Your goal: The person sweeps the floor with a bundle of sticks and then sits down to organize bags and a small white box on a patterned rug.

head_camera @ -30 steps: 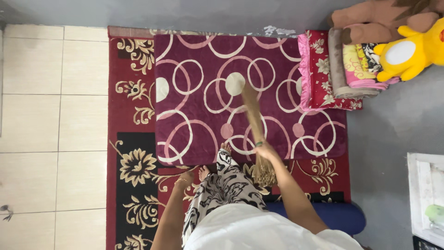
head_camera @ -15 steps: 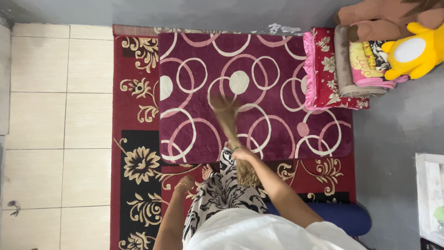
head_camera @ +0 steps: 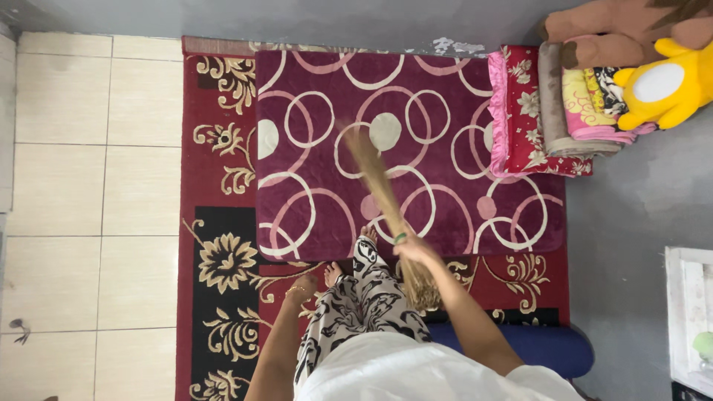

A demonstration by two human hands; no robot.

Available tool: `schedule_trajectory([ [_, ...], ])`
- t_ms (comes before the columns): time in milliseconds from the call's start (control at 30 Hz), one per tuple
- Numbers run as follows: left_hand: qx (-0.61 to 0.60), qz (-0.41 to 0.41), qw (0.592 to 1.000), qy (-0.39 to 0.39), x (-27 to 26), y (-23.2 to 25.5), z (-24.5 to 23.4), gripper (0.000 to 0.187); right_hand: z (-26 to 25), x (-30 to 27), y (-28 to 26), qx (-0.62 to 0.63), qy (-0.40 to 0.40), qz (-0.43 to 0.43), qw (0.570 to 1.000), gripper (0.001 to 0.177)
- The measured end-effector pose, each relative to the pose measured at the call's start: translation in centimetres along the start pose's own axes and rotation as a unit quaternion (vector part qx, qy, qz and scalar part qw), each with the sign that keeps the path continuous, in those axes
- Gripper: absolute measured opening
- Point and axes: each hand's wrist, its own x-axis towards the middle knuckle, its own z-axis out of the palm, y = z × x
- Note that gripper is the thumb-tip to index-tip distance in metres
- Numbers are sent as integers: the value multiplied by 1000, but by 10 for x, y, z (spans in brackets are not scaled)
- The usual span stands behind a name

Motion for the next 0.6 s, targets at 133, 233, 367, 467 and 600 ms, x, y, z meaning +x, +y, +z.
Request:
schedule_trajectory([
  [133, 18, -7, 1000, -5, -10, -5, -5, 31, -37, 28, 9, -7, 84, 9, 996, 109],
  [233, 13, -36, 999, -25, -18, -8, -8, 32, -47, 47, 1, -21, 104, -22, 994, 109],
  [367, -21, -67, 997, -35, -26, -12, -8, 33, -21, 56, -19, -30, 67, -47, 996, 93],
  [467, -22, -79, 996, -25, -29, -11, -6, 33, 33, 51, -37, -126, -11, -52, 991, 80],
  [600, -4, -58, 998, -5, -29, -9, -3, 33, 91, 39, -54, -170, -79, -75, 979, 92],
])
